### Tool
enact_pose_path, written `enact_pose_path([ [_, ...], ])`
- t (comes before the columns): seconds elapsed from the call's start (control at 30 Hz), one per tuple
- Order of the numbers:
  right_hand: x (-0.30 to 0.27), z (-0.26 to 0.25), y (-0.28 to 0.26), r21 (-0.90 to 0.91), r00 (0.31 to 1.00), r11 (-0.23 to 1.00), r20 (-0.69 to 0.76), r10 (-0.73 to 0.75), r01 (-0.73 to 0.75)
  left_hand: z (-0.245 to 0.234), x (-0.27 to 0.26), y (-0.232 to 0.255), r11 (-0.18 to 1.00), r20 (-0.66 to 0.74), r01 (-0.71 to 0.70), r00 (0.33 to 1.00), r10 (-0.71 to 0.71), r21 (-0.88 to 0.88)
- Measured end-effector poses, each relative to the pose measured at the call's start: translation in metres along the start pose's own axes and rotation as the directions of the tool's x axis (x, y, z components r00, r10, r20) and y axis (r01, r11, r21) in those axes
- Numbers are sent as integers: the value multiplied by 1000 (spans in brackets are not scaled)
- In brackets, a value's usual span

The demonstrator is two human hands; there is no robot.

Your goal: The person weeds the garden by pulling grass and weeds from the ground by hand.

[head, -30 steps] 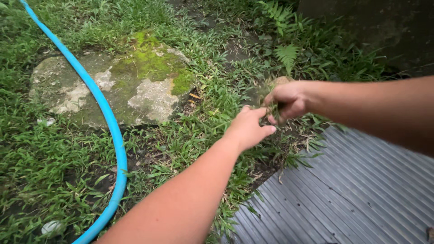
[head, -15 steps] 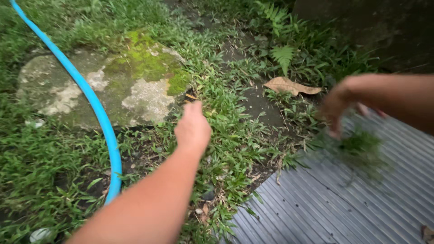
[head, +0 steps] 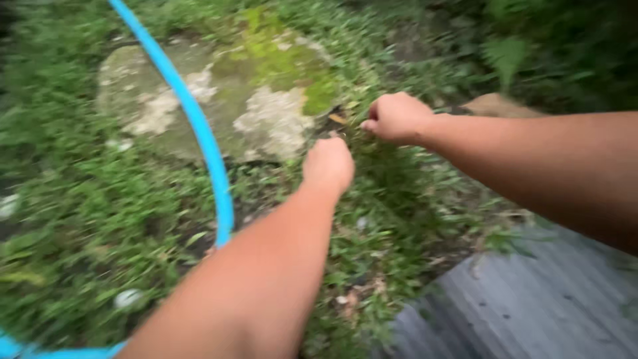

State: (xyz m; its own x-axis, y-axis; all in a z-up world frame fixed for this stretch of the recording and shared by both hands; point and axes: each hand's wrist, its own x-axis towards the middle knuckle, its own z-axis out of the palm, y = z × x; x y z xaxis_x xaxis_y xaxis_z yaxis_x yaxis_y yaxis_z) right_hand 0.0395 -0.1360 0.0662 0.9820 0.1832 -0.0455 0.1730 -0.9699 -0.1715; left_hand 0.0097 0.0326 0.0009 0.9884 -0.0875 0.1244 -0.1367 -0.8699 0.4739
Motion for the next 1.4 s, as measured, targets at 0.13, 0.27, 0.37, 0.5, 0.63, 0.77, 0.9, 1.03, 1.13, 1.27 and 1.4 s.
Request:
enact_pose_path([
  [0.13,10,17,-32,-60,992,991,34,125,-123,-18,-69,-20,973,164,-224,963,213,52],
  [0.27,11,11,-60,-120,981,978,63,182,-174,-31,-96,-18,966,77,-243,965,250,-90],
  [0.37,-1,12,-68,-117,977,985,154,147,-130,-40,-92,-24,983,-47,-156,987,152,-99],
  [0.5,-11,-1,-67,-28,989,990,-45,140,-141,-47,-77,-38,965,-238,125,954,-180,-229],
  [0.63,-22,6,-78,-101,982,994,184,51,-33,-42,-73,-47,970,-295,99,941,-164,-224],
  [0.77,-12,26,-57,-235,984,966,167,-65,104,-34,-70,-47,972,-242,130,954,-176,-197],
  [0.9,19,15,-17,112,976,994,-214,41,-18,-30,-70,-44,963,-159,176,965,-210,-206],
  [1.03,22,6,1,172,992,977,37,118,-123,-28,-70,-28,976,-187,91,974,-128,-196],
  [1.13,-11,24,-12,-46,972,989,195,-130,141,-24,-71,-17,975,-113,82,988,-106,-204],
  [1.27,-34,18,-35,-247,950,964,311,-16,97,-22,-70,-11,968,-100,113,985,-138,-225],
  [1.4,-36,32,-43,-294,927,928,357,-116,229,-16,-72,-6,967,-25,132,990,-141,-218],
])
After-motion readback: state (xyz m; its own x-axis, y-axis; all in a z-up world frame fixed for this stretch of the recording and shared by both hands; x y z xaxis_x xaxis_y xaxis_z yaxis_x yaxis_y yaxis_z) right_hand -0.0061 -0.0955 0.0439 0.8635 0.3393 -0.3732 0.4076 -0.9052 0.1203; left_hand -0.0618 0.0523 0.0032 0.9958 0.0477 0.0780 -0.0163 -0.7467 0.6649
